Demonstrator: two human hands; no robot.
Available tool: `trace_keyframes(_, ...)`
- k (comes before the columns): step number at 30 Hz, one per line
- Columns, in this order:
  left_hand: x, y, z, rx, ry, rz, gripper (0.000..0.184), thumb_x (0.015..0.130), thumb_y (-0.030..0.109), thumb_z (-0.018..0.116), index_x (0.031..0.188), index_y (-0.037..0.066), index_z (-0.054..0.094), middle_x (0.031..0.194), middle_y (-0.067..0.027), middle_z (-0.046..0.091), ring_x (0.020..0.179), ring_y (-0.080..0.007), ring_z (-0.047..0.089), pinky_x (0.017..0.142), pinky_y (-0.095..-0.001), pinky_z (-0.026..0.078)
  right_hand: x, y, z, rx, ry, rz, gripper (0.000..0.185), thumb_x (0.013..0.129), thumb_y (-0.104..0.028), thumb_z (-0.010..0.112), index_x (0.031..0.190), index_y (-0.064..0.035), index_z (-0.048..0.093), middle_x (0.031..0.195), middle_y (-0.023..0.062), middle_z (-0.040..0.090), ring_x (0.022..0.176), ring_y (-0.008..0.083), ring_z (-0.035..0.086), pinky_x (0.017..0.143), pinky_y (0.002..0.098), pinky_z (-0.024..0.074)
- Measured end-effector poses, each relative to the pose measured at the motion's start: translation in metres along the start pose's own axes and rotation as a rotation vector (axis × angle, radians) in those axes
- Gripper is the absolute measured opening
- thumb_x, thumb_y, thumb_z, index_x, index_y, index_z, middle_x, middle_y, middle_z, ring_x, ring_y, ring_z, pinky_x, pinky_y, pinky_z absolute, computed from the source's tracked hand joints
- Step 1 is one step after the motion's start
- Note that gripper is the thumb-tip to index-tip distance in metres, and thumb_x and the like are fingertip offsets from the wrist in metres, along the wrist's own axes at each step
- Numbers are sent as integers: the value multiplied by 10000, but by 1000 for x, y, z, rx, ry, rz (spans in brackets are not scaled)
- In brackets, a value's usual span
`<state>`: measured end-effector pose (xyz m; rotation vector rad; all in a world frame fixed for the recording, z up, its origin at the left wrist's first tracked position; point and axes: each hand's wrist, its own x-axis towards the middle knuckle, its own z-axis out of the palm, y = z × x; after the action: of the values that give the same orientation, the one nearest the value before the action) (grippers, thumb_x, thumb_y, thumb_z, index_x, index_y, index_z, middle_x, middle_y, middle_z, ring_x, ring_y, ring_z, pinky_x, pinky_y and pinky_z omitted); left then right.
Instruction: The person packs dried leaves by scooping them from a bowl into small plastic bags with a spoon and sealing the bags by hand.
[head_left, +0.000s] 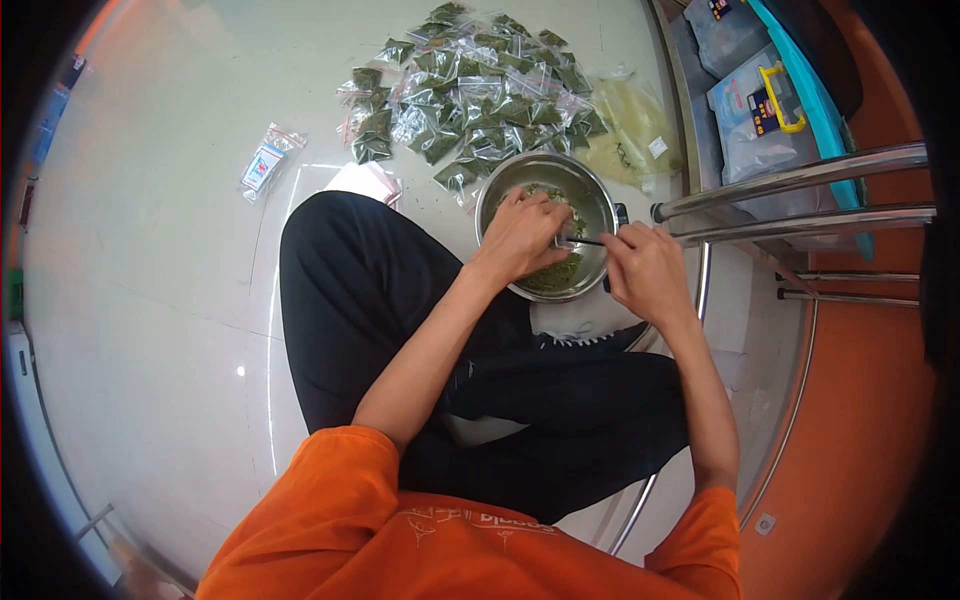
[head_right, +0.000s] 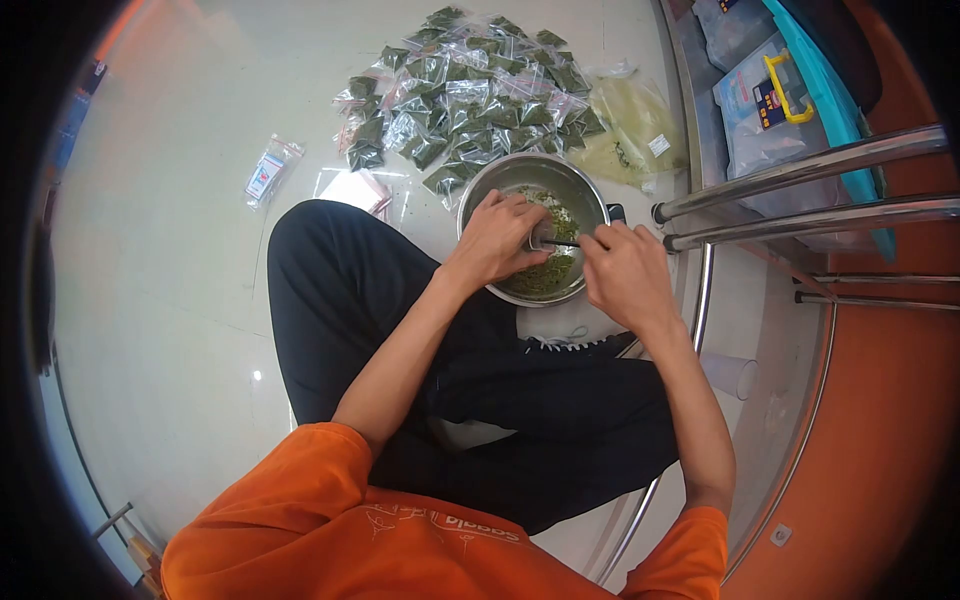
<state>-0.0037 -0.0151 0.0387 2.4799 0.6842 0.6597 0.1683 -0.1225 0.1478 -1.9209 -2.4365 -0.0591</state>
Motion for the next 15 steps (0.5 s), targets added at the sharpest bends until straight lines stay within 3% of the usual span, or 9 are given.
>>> trace_keyframes(3,2,-3,4,-153,52,-5,399,754,307,822,1052,100,658,947,-52,674,990,-270,624,890,-427,433,1,-6,4,-113,38,-66,285,755,-89,689,1036,-50,713,898,53,629,919,223,618,778,391,463)
trace_keyframes(6,3,-3,-1,-278,175,11,365,753,294,827,1008,89,666,898,-40,664,930,-259,620,843,-399,430,0,-11,-5,-192,188,-37,292,762,-71,674,1050,-47,710,906,57,614,922,228,606,822,404,457)
trace_keyframes(9,4,-4,-4,-282,169,18,363,738,270,840,997,83,666,893,-57,663,907,-272,620,840,-396,438,-3,-26,2,-232,199,-93,305,767,-45,659,1068,-46,709,916,62,614,907,238,599,866,434,446)
trace_keyframes(13,4,0,-5,-309,271,22,388,714,264,861,988,69,667,886,-77,659,875,-296,618,813,-410,451,-5,-18,-26,-203,314,40,336,756,-15,665,1081,-79,717,991,49,637,962,238,607,919,476,413)
trace_keyframes(15,5,0,-8,-369,291,-83,403,710,254,869,990,52,661,876,-100,655,866,-314,617,789,-416,466,-13,-13,-28,-190,320,73,382,740,6,681,1103,-106,722,1009,46,643,980,243,609,928,472,405)
